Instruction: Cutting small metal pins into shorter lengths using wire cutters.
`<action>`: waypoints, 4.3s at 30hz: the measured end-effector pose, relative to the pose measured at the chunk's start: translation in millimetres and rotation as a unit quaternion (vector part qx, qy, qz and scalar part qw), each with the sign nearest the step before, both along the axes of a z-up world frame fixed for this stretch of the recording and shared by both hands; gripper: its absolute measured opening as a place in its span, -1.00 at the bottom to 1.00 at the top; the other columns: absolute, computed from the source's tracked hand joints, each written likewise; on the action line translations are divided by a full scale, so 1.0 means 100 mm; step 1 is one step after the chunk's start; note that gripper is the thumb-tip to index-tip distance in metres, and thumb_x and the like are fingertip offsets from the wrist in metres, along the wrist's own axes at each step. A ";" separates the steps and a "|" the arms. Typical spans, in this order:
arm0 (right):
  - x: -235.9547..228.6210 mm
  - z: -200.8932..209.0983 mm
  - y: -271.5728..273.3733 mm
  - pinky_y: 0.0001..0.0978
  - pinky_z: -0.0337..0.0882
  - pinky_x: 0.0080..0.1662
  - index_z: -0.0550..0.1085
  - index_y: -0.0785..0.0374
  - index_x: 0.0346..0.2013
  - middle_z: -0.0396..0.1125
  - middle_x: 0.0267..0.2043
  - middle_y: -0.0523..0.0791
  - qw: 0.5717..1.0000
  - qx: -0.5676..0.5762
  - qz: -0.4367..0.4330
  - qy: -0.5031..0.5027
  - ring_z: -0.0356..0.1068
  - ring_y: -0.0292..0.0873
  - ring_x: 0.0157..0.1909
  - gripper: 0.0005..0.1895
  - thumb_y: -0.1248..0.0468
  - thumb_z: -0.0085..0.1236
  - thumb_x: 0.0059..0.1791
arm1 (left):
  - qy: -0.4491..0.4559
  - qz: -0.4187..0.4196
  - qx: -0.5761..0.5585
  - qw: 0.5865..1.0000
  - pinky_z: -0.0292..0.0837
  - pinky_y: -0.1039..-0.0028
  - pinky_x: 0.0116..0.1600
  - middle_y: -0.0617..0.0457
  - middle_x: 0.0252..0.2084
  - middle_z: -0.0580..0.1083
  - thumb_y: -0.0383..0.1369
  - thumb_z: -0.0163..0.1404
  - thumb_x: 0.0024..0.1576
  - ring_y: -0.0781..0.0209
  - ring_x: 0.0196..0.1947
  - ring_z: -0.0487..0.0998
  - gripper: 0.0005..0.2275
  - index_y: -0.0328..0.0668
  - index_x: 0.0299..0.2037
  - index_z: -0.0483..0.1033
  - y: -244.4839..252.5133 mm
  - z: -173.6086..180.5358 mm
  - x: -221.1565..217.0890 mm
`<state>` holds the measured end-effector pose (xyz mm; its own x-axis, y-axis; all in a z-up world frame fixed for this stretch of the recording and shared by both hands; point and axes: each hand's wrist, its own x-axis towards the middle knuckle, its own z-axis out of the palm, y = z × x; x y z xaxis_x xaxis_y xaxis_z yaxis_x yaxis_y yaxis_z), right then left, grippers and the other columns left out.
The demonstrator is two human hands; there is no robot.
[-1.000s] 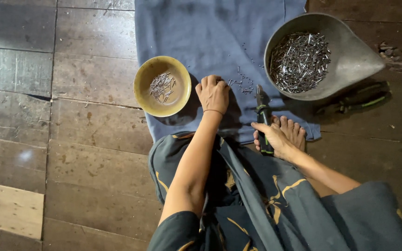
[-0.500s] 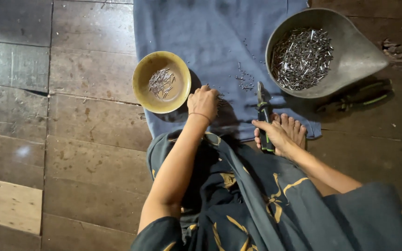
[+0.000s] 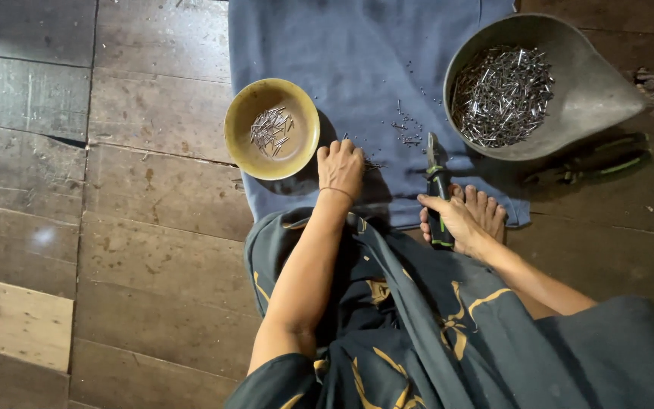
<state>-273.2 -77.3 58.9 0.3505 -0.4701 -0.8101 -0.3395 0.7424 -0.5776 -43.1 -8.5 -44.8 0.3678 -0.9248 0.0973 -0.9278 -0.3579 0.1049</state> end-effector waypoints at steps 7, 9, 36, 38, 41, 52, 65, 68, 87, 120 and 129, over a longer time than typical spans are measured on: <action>0.04 0.18 -0.02 -0.25 0.46 -0.61 0.43 0.42 -0.60 0.27 -0.69 -0.04 1.000 0.009 0.005 0.003 0.34 -0.15 -0.68 -0.58 0.15 0.30 -0.03 | 0.030 0.019 0.009 0.999 0.23 0.12 0.02 0.09 -0.34 0.48 -0.37 0.00 0.12 0.00 -0.24 0.55 -0.92 0.10 -0.23 0.41 0.06 0.07 0.06; 0.04 0.20 -0.02 -0.26 0.45 -0.62 0.43 0.42 -0.60 0.27 -0.68 -0.03 1.000 0.013 0.005 0.000 0.34 -0.16 -0.68 -0.59 0.16 0.29 -0.03 | 0.057 0.038 0.022 0.997 0.27 0.14 0.05 0.11 -0.32 0.50 -0.37 0.02 0.12 -0.01 -0.25 0.60 -0.87 0.14 -0.19 0.37 0.09 0.19 0.07; -0.13 0.55 -0.04 -0.24 0.19 0.08 0.53 0.04 0.10 0.17 -0.28 -0.13 0.905 -0.354 0.235 0.017 0.17 -0.18 -0.13 -0.60 0.07 0.26 -0.01 | 0.750 0.212 -0.428 0.458 0.71 0.33 -0.06 -0.07 -0.29 0.54 -0.68 0.27 -0.01 0.09 -0.26 0.70 -0.44 -0.29 0.19 0.34 0.07 0.62 -0.38; -0.08 0.67 -0.06 -0.25 0.27 -0.01 0.48 0.20 0.16 0.14 -0.32 -0.11 0.925 -0.315 0.212 -0.017 0.21 -0.17 -0.19 -0.54 0.16 0.24 -0.01 | 0.746 0.218 -0.428 0.461 0.72 0.35 -0.05 -0.05 -0.30 0.54 -0.69 0.27 -0.02 0.11 -0.27 0.70 -0.43 -0.29 0.20 0.33 0.07 0.58 -0.40; -0.17 0.34 -0.04 -0.12 0.21 0.13 0.51 0.10 0.14 0.19 -0.25 -0.04 0.909 -0.341 0.238 0.015 0.22 -0.06 -0.05 -0.53 0.04 0.29 -0.03 | 0.743 0.220 -0.421 0.471 0.71 0.40 -0.04 -0.02 -0.30 0.54 -0.69 0.27 -0.02 0.19 -0.28 0.70 -0.41 -0.25 0.22 0.32 0.06 0.53 -0.43; -0.91 -1.57 -0.19 0.20 0.21 0.09 0.23 0.09 0.32 0.25 0.17 0.09 0.641 -0.541 0.427 0.337 0.25 0.28 0.09 -0.27 -0.24 -0.17 -0.02 | 0.716 0.212 -0.402 0.530 0.69 0.60 -0.19 -0.02 -0.31 0.55 -0.63 0.30 -0.04 0.34 -0.39 0.66 -0.40 -0.22 0.22 0.32 -0.01 0.48 -0.54; -0.25 -0.18 -0.01 0.11 0.17 0.18 0.35 0.22 -0.02 0.30 0.05 0.15 0.768 -0.422 0.320 0.359 0.29 0.28 0.11 -0.16 -0.52 -0.35 0.08 | 0.652 0.167 -0.371 0.640 0.66 0.47 -0.07 -0.13 -0.10 0.63 -0.49 0.31 0.07 0.14 -0.13 0.68 -0.78 -0.27 -0.09 0.67 -0.05 0.35 -0.65; -0.14 -0.03 -0.03 0.24 0.11 0.17 0.42 0.17 -0.10 0.27 0.11 0.18 0.812 -0.380 0.287 0.336 0.25 0.34 0.17 -0.12 -0.58 -0.34 0.02 | 0.590 0.178 -0.379 0.690 0.63 0.50 -0.13 -0.13 -0.18 0.65 -0.46 0.32 0.06 0.14 -0.15 0.69 -0.86 -0.22 -0.20 0.71 -0.02 0.51 -0.61; 0.04 0.40 -0.05 0.01 0.06 0.36 0.35 0.05 0.16 0.22 0.31 0.08 0.755 -0.284 0.446 0.389 0.15 0.20 0.41 0.07 -0.67 -0.43 -0.23 | 0.525 0.209 -0.312 0.764 0.51 0.58 -0.09 0.16 -0.29 0.66 -0.25 0.24 0.07 0.44 -0.28 0.63 -0.85 -0.05 -0.24 0.69 -0.03 0.62 -0.66; 0.27 0.80 0.10 -0.09 0.08 0.36 0.54 0.02 0.07 0.32 0.32 -0.01 0.797 -0.221 0.356 0.434 0.25 0.08 0.38 0.07 -0.70 -0.24 -0.29 | 0.564 0.259 -0.233 0.748 0.48 0.59 0.01 0.18 -0.25 0.64 -0.13 0.26 0.00 0.43 -0.20 0.62 -0.78 0.00 -0.27 0.68 -0.07 0.53 -0.70; 0.20 0.65 0.10 -0.14 0.10 0.33 0.43 0.01 -0.01 0.29 0.27 -0.06 0.769 -0.252 0.395 0.434 0.24 0.04 0.36 0.08 -0.75 -0.27 -0.35 | 0.573 0.242 -0.252 0.741 0.44 0.63 -0.09 0.23 -0.27 0.65 -0.19 0.26 0.04 0.56 -0.30 0.52 -0.85 -0.01 -0.34 0.67 -0.12 0.54 -0.71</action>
